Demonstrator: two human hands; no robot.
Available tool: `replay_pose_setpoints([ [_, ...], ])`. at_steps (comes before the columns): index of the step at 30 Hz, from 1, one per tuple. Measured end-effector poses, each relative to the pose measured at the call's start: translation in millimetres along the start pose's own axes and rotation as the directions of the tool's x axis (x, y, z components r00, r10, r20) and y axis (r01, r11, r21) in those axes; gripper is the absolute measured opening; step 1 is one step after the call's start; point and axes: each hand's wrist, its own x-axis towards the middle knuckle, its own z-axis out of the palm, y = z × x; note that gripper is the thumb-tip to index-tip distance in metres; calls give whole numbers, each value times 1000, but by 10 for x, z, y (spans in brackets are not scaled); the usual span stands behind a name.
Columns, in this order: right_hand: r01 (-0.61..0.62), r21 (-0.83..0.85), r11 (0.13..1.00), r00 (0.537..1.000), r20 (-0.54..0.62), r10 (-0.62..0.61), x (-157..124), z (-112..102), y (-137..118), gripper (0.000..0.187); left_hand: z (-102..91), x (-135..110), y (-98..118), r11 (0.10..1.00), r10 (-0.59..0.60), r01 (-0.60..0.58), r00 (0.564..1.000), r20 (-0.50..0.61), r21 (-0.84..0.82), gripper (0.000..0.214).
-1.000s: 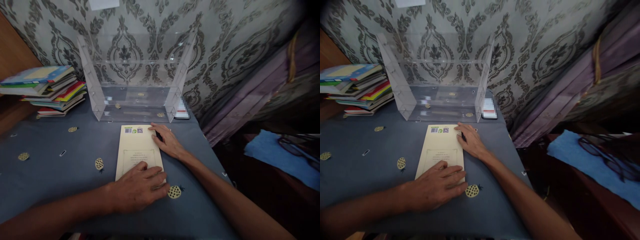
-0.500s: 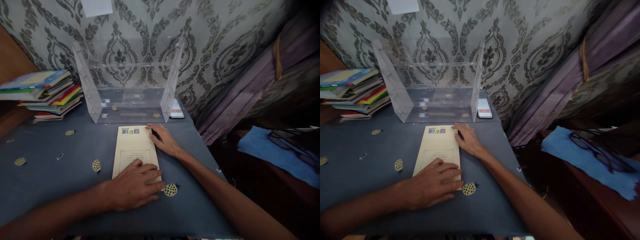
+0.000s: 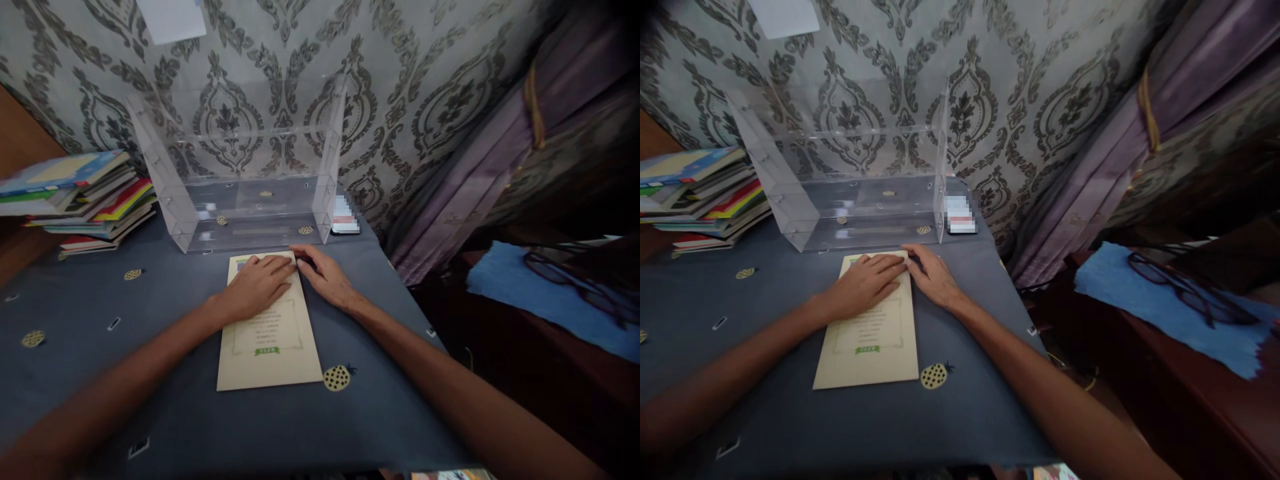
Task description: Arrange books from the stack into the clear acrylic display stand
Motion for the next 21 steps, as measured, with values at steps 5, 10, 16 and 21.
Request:
replay_pose_setpoints([
  [5,-10,-63,998,1000,-8,10,1,24,45,35,44,97,-66,998,-52,52,999,-15,32,38],
  [10,-6,-117,993,1000,11,8,11,34,64,38,38,109,-31,995,-51,52,999,-14,81,36],
  [16,-11,-125,992,1000,9,12,6,41,85,38,20,132,23,992,-89,90,996,-11,86,31],
  [21,-35,-117,992,999,-21,33,-2,47,114,37,52,126,30,993,-101,103,994,-50,53,33],
])
